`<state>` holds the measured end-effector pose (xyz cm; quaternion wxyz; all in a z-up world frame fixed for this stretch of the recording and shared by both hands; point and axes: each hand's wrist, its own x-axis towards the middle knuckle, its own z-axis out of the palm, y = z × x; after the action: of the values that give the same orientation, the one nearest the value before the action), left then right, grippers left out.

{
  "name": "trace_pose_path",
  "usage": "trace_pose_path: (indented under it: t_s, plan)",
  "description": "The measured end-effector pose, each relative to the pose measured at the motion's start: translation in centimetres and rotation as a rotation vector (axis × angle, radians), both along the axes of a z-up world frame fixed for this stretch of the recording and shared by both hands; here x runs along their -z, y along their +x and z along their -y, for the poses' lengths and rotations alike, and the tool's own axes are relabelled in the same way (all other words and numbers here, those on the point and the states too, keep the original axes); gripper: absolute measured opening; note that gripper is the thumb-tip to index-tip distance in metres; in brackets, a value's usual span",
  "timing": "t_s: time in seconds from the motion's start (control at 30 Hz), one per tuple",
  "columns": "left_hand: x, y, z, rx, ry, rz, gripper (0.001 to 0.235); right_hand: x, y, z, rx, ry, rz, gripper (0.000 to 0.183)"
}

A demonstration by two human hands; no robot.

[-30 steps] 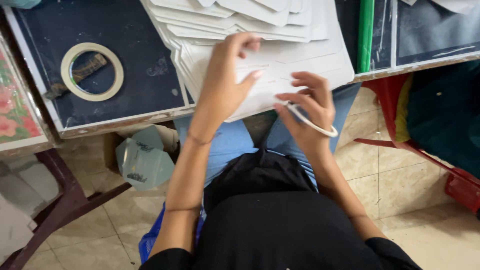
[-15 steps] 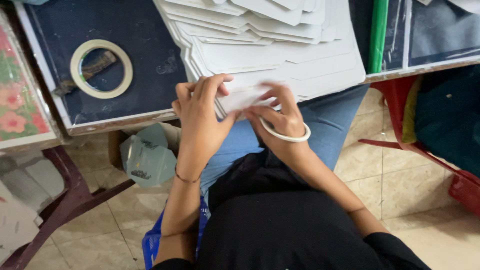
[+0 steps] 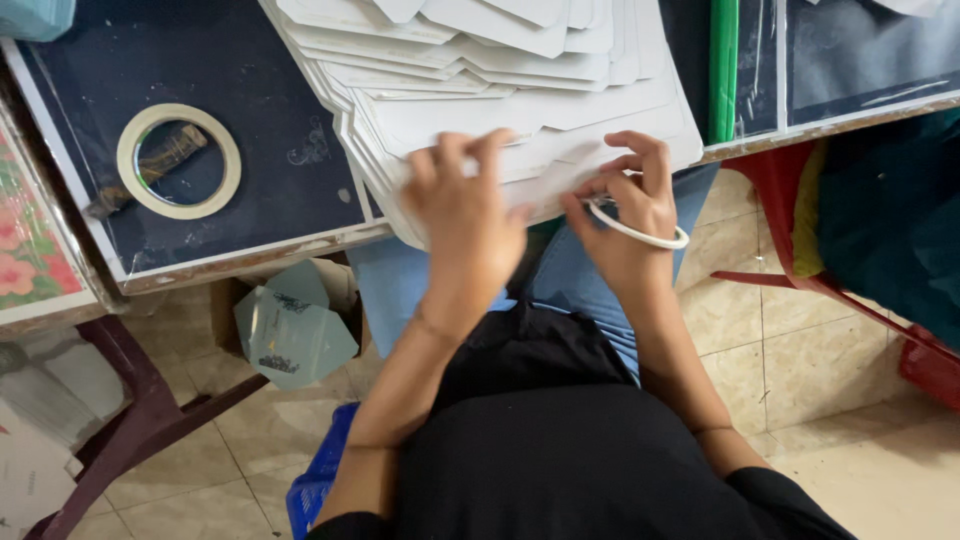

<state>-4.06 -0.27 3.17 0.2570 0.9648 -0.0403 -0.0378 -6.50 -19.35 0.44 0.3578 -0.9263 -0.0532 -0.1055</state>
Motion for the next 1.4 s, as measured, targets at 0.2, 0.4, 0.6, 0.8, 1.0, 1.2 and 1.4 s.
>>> trace_pose_path:
  t_s: [0.2,0.4,0.6,0.8,1.0,1.2,1.4]
  plan:
    - [-0.9,-1.2,2.5,0.26,-0.107,0.208,0.06,-3.8,0.1,-0.1,-0.024,0.056,0.181,0.015]
    - [1.5,3.3,2.0,0.043,0.138,0.466,0.025,-3.5,2.5,-0.8,-0.154,0.104,0.261,0.01]
    - [3.0,4.4,-1.0,0.254,-0.193,0.105,0.073,-1.8,3.0,-0.3,-0.124,0.035,0.164,0.017]
    - [3.5,4.8,0.0,0.061,-0.206,0.149,0.084,-0.7,2.8,-0.1,-0.187,0.065,0.191,0.009]
    - [3.7,5.1,0.6,0.02,-0.186,0.168,0.081,-0.3,1.3,-0.7,-0.201,0.033,0.301,0.003]
    - [2.7,5.7,-2.1,0.19,-0.469,-0.009,0.06,-2.8,-0.4,-2.0,-0.105,0.232,0.152,0.009]
    - [-1.2,1.2,-8.1,0.04,-0.155,-0.027,0.078,-0.7,-0.3,-5.6,-0.252,0.217,-0.027,0.011]
